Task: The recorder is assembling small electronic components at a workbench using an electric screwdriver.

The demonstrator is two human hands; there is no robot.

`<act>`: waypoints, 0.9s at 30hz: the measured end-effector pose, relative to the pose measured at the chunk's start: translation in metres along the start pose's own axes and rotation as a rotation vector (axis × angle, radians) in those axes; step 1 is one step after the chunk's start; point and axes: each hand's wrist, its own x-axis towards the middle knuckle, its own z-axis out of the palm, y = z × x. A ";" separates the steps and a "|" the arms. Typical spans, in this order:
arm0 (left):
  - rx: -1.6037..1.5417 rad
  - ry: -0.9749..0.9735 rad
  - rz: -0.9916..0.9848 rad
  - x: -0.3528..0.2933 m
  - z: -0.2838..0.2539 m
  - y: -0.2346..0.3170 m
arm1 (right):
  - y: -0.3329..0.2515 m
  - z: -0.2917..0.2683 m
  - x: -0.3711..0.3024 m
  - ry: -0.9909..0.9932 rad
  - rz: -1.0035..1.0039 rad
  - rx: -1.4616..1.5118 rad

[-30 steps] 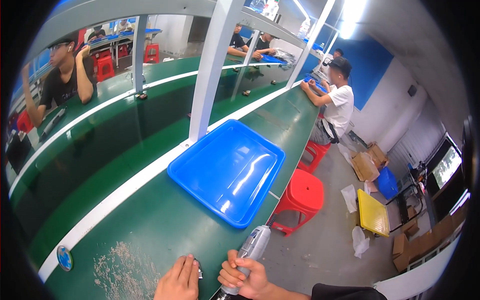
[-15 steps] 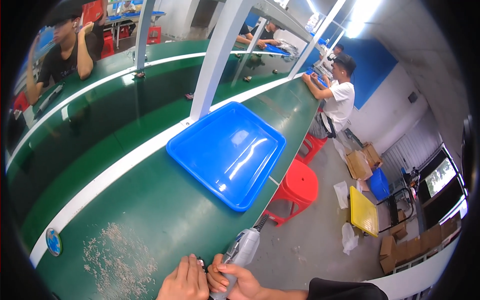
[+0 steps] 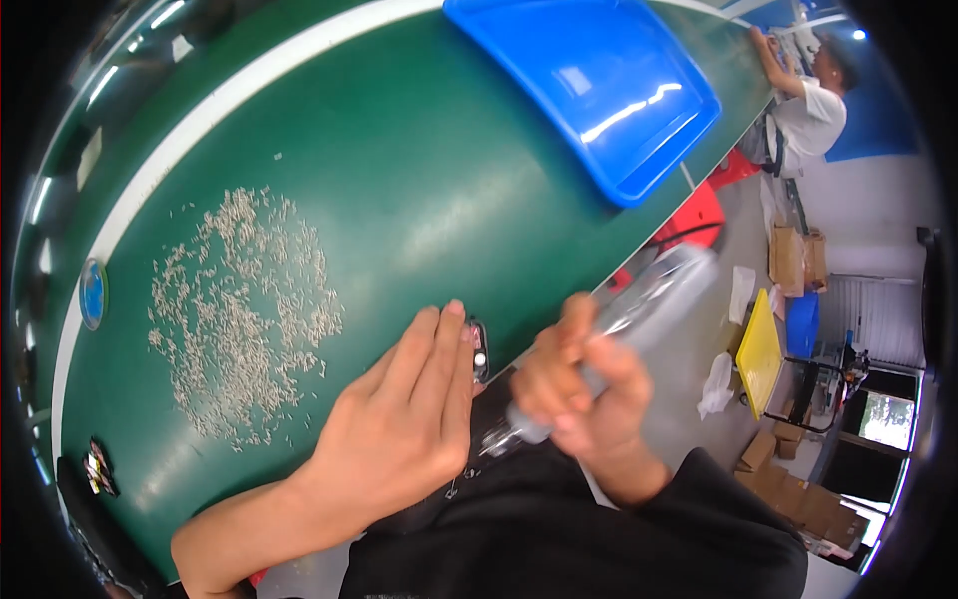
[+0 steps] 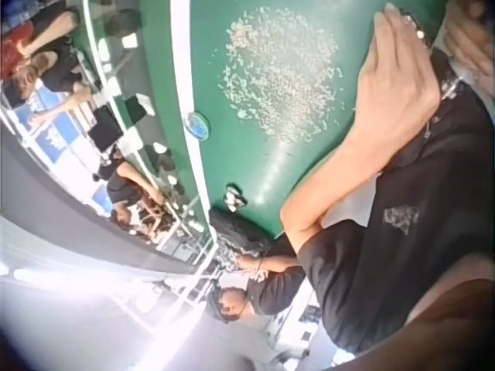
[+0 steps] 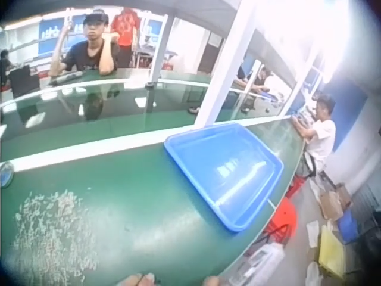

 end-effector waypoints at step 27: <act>0.079 0.056 0.040 -0.007 0.020 0.001 | -0.054 0.005 0.057 -0.377 -0.259 -0.424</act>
